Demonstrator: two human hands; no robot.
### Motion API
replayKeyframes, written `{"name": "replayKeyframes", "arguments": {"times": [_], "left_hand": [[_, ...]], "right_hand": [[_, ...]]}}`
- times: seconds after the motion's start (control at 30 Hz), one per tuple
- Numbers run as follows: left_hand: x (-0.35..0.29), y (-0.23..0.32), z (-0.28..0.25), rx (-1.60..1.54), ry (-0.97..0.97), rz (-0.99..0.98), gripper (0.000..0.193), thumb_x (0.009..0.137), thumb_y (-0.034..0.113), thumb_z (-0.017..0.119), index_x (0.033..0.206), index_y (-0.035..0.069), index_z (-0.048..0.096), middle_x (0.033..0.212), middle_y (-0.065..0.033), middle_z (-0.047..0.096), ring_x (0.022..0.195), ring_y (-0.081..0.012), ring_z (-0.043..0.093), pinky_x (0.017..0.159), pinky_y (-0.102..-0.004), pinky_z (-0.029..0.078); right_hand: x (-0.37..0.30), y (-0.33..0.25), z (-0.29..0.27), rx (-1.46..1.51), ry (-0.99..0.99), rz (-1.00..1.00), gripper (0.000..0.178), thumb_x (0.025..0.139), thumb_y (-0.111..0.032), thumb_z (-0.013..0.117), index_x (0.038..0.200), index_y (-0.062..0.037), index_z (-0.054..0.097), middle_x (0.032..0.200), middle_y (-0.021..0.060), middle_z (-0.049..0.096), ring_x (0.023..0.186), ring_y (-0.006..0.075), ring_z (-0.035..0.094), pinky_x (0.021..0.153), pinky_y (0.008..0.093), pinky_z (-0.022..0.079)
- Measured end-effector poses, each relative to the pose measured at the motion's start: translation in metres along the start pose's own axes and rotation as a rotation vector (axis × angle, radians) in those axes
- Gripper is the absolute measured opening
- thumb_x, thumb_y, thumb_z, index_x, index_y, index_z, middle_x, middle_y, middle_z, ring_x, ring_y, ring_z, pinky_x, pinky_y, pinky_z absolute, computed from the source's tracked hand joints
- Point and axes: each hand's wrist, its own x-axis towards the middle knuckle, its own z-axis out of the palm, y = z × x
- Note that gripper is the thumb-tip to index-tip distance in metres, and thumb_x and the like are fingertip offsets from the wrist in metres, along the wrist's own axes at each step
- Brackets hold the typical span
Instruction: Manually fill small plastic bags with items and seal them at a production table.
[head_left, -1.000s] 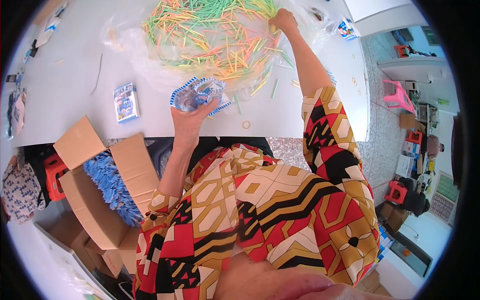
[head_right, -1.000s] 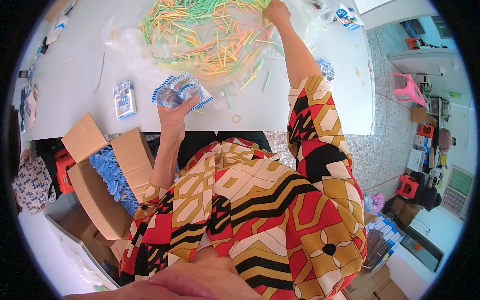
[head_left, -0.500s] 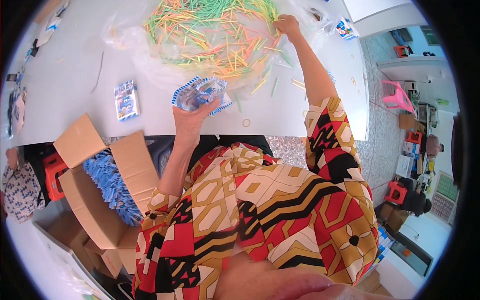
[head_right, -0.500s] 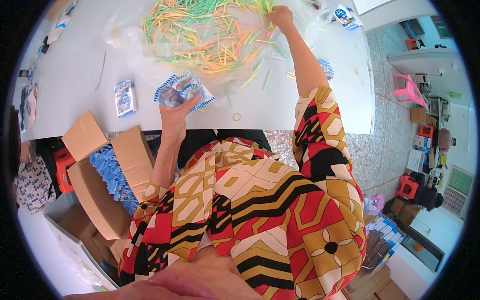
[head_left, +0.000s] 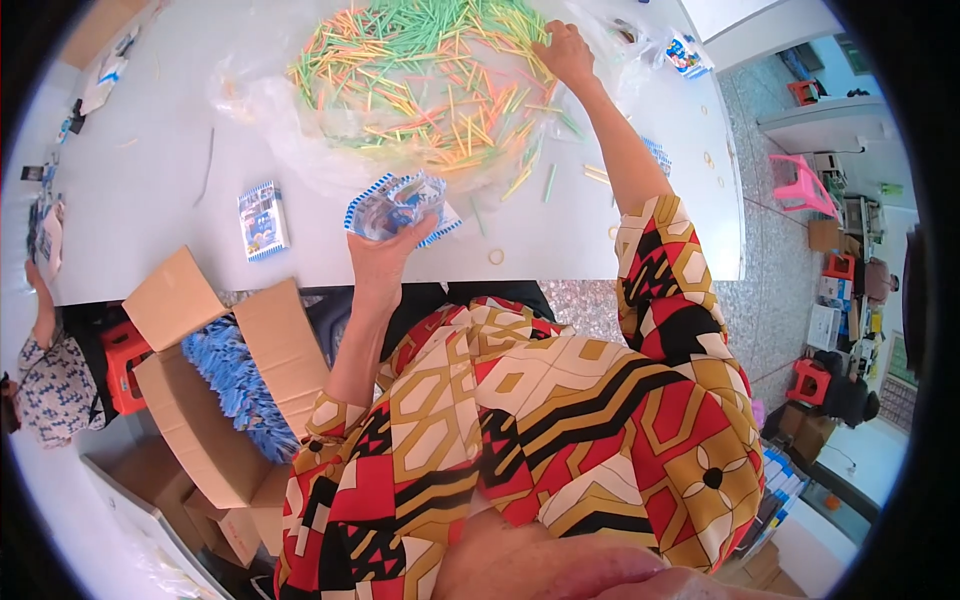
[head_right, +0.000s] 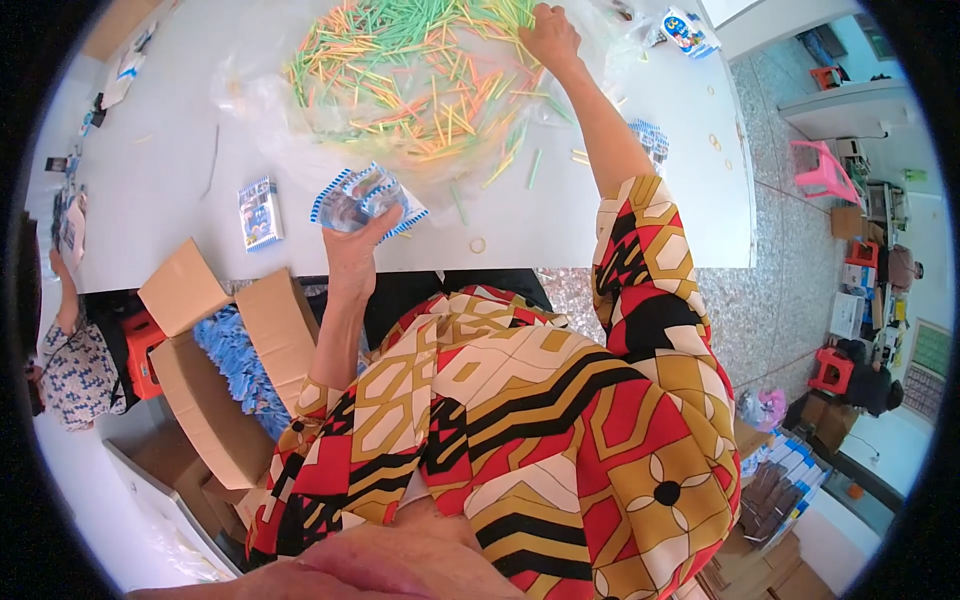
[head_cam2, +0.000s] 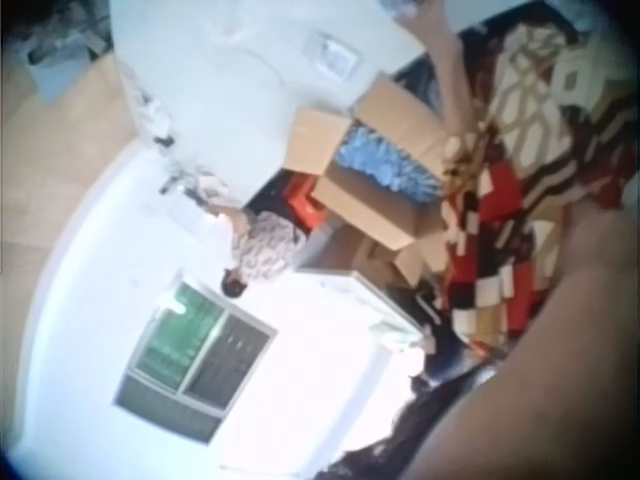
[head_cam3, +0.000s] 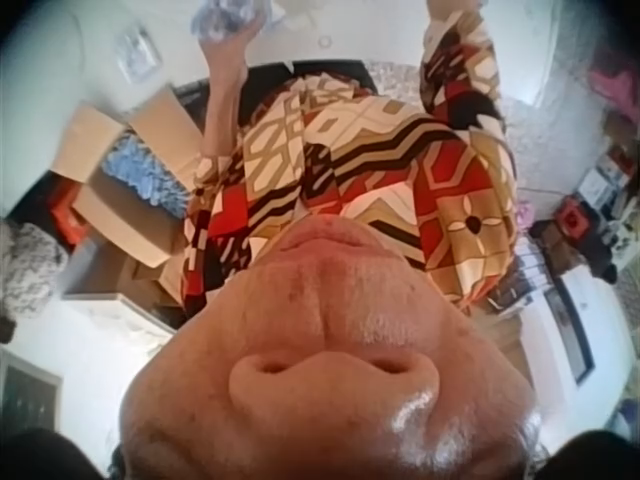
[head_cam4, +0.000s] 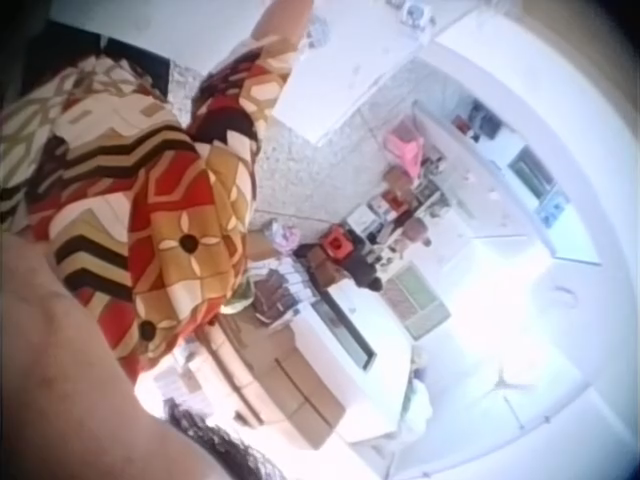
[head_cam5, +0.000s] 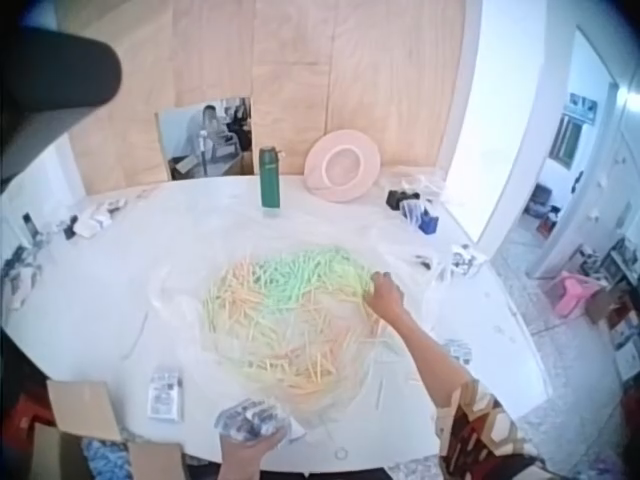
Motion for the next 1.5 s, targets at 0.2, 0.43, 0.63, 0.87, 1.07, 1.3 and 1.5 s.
{"name": "replayKeyframes", "arguments": {"times": [0.2,0.43,0.63,0.87,1.07,1.3,1.5], "left_hand": [[-0.001,0.003,-0.002,0.003,0.020,-0.006,0.047,0.068,-0.007,0.070,0.111,-0.002,0.052,0.101,-0.0085,0.060,0.091,-0.0149,0.058,0.079,-0.0286,0.048],[-0.003,0.005,-0.008,-0.005,0.036,-0.022,0.048,0.068,-0.008,0.069,0.112,-0.003,0.052,0.104,-0.0107,0.060,0.092,-0.0155,0.059,0.080,-0.0284,0.049],[0.000,0.004,-0.003,-0.005,0.016,-0.026,0.049,0.068,-0.009,0.069,0.113,-0.004,0.050,0.104,-0.0110,0.059,0.093,-0.0164,0.059,0.080,-0.0293,0.049],[-0.001,0.004,-0.005,-0.010,0.038,-0.042,0.051,0.067,-0.009,0.070,0.113,-0.004,0.049,0.105,-0.0111,0.058,0.093,-0.0171,0.058,0.080,-0.0301,0.049],[-0.002,0.004,-0.003,0.021,0.023,-0.023,0.049,0.067,-0.007,0.070,0.112,-0.003,0.050,0.103,-0.0107,0.059,0.092,-0.0164,0.058,0.079,-0.0296,0.050],[-0.002,0.005,0.005,0.024,-0.006,-0.019,0.049,0.067,-0.007,0.071,0.112,-0.003,0.051,0.102,-0.0102,0.059,0.093,-0.0164,0.058,0.080,-0.0295,0.050],[0.000,0.005,-0.003,0.044,0.013,0.006,0.053,0.067,-0.008,0.070,0.115,-0.003,0.048,0.106,-0.0114,0.058,0.095,-0.0176,0.058,0.081,-0.0308,0.050]], "right_hand": [[0.036,0.001,0.012,0.133,0.053,-0.238,0.038,0.073,-0.028,0.064,0.103,-0.0062,0.056,0.094,0.0183,0.061,0.091,0.0336,0.058,0.076,0.0431,0.047],[0.053,-0.028,0.013,-0.013,-0.142,-0.234,0.028,0.070,-0.019,0.064,0.088,0.0000,0.053,0.084,0.0201,0.062,0.082,0.0367,0.060,0.070,0.0452,0.048],[0.060,-0.016,0.026,-0.095,-0.102,-0.266,0.023,0.069,-0.013,0.061,0.086,-0.0001,0.052,0.084,0.0213,0.061,0.082,0.0371,0.060,0.068,0.0460,0.048],[0.053,-0.013,0.016,0.057,-0.005,-0.268,0.019,0.069,-0.016,0.060,0.085,-0.0057,0.061,0.078,0.0163,0.064,0.073,0.0344,0.062,0.067,0.0433,0.049],[0.036,0.004,-0.008,0.496,-0.256,-0.015,0.025,0.072,-0.025,0.064,0.090,-0.0069,0.065,0.059,0.0095,0.059,0.062,0.0178,0.062,0.059,0.0294,0.048],[0.025,0.023,-0.020,0.249,-0.130,-0.152,0.005,0.076,-0.005,0.060,0.078,-0.0002,0.059,0.072,0.0124,0.059,0.060,0.0224,0.059,0.052,0.0336,0.047],[-0.045,-0.042,-0.068,0.814,0.024,-0.328,0.010,0.079,-0.009,0.059,0.078,0.0004,0.059,0.068,0.0127,0.060,0.056,0.0179,0.058,0.050,0.0302,0.046]]}}
